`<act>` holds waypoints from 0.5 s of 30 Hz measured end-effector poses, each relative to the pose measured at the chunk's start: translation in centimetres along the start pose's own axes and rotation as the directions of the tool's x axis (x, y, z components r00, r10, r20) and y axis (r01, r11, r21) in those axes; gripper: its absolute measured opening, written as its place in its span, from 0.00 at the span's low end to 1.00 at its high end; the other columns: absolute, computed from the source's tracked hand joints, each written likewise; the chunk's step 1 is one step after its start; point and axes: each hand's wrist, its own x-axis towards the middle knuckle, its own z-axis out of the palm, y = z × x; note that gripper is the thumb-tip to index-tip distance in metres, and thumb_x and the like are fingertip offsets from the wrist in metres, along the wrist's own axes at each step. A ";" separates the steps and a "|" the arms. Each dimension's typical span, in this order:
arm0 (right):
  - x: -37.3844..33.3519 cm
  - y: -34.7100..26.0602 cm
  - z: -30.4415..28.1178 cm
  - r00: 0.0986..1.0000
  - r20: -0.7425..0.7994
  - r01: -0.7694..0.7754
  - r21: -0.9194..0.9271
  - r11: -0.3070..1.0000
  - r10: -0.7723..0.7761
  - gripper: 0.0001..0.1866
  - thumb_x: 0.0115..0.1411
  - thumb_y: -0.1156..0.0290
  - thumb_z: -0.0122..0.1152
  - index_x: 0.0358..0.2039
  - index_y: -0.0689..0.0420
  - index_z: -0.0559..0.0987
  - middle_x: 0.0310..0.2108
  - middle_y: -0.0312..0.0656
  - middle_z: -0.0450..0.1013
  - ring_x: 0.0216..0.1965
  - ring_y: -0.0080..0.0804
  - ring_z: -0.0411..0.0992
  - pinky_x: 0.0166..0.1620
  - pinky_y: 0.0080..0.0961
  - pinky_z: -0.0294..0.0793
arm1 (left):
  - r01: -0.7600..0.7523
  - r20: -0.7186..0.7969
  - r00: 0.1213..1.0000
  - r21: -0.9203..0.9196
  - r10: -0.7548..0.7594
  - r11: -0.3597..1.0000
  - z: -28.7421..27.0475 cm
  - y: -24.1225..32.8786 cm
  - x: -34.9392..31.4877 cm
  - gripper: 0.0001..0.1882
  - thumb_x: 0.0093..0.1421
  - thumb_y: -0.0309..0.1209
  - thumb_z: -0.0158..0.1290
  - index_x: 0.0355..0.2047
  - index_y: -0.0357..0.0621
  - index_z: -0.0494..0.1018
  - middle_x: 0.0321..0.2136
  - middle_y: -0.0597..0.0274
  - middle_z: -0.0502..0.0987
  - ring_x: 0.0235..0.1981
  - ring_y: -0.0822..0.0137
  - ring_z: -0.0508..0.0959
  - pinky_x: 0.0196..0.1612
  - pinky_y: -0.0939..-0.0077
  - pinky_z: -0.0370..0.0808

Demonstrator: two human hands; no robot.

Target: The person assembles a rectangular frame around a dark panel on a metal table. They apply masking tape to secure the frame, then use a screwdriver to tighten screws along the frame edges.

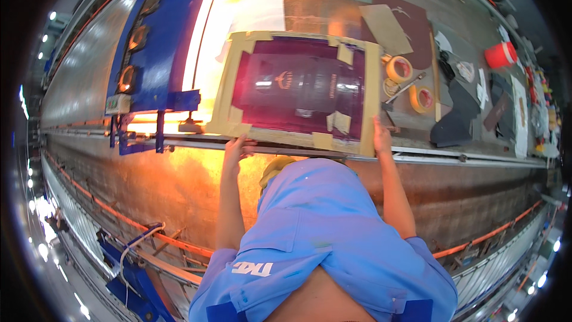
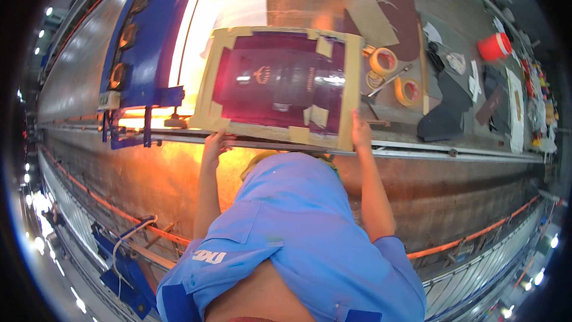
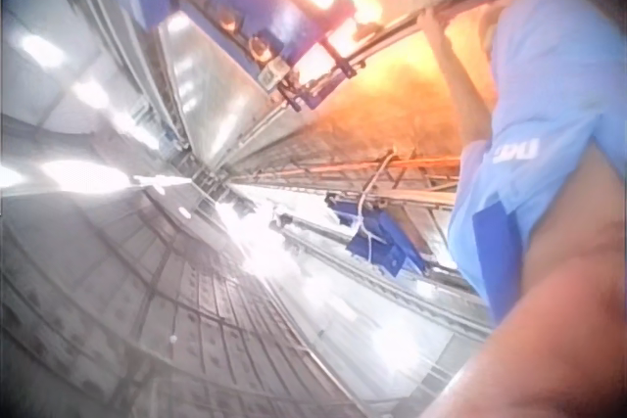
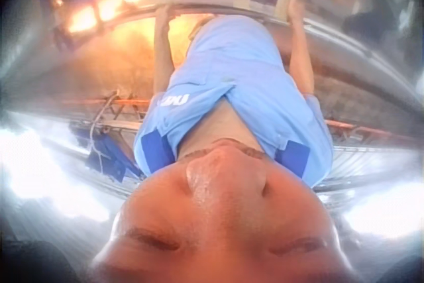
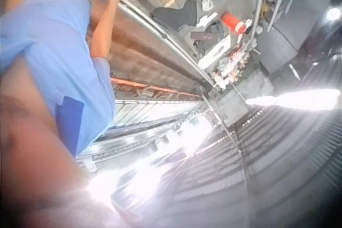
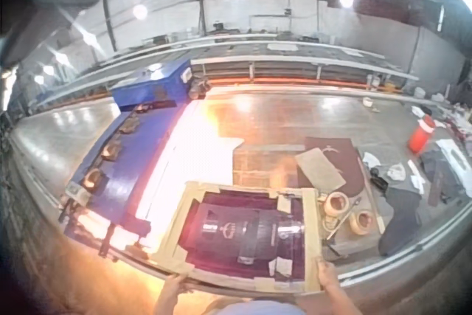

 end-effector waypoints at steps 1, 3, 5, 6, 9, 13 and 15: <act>1.0 0.9 0.6 0.999 -0.008 0.042 0.009 0.999 -0.042 0.44 0.63 0.31 0.48 0.27 0.68 0.81 0.25 0.48 0.76 0.31 0.35 0.72 0.39 0.33 0.70 | -0.012 -0.024 1.000 -0.023 0.011 1.000 -0.3 -0.7 0.4 0.16 0.67 0.42 0.53 0.38 0.39 0.76 0.30 0.53 0.83 0.20 0.72 0.80 0.21 0.80 0.73; 2.3 1.4 1.5 0.998 -0.004 0.061 0.002 0.998 -0.061 0.43 0.63 0.32 0.49 0.26 0.68 0.80 0.24 0.46 0.76 0.30 0.32 0.71 0.37 0.32 0.70 | -0.024 -0.092 0.996 -0.057 0.019 0.998 -0.4 -1.4 0.7 0.15 0.66 0.41 0.56 0.36 0.40 0.76 0.25 0.56 0.82 0.14 0.75 0.72 0.17 0.82 0.66; 3.0 0.8 2.1 0.999 0.030 0.021 -0.025 0.999 -0.020 0.44 0.62 0.30 0.49 0.26 0.69 0.80 0.24 0.47 0.76 0.30 0.34 0.71 0.37 0.33 0.70 | -0.028 -0.123 0.992 -0.064 0.020 0.998 -0.8 -1.7 1.2 0.14 0.65 0.40 0.57 0.32 0.42 0.75 0.22 0.58 0.80 0.11 0.77 0.67 0.14 0.84 0.62; 3.4 0.6 2.1 0.999 0.043 0.000 -0.042 0.999 0.002 0.45 0.61 0.30 0.49 0.26 0.69 0.80 0.24 0.48 0.76 0.30 0.35 0.72 0.37 0.34 0.70 | -0.024 -0.134 0.991 -0.075 0.014 0.997 -0.7 -1.7 1.3 0.14 0.65 0.40 0.57 0.30 0.43 0.74 0.20 0.59 0.79 0.11 0.78 0.66 0.13 0.84 0.60; 1.7 -0.1 2.1 0.999 0.036 0.005 -0.105 0.994 -0.001 0.47 0.60 0.28 0.47 0.27 0.70 0.80 0.24 0.54 0.76 0.31 0.43 0.74 0.38 0.38 0.71 | -0.015 -0.168 0.986 -0.063 0.004 0.998 -0.5 -1.6 1.2 0.15 0.65 0.40 0.58 0.26 0.46 0.71 0.18 0.61 0.77 0.10 0.80 0.64 0.12 0.85 0.57; 1.7 -0.4 1.9 0.994 0.042 0.110 -0.245 0.963 -0.103 0.49 0.62 0.27 0.41 0.30 0.71 0.80 0.31 0.67 0.76 0.38 0.62 0.76 0.43 0.47 0.71 | -0.025 -0.229 0.973 -0.021 0.020 0.999 0.9 -1.9 1.8 0.16 0.65 0.39 0.59 0.25 0.47 0.69 0.16 0.65 0.74 0.09 0.81 0.62 0.12 0.85 0.56; 2.6 0.2 1.8 0.996 0.076 0.077 -0.356 0.931 -0.054 0.48 0.64 0.28 0.38 0.30 0.69 0.81 0.32 0.68 0.77 0.41 0.65 0.75 0.47 0.49 0.72 | -0.030 -0.249 0.968 -0.020 0.024 0.999 1.3 -2.3 2.2 0.16 0.64 0.39 0.59 0.24 0.48 0.68 0.16 0.66 0.73 0.10 0.81 0.62 0.12 0.85 0.56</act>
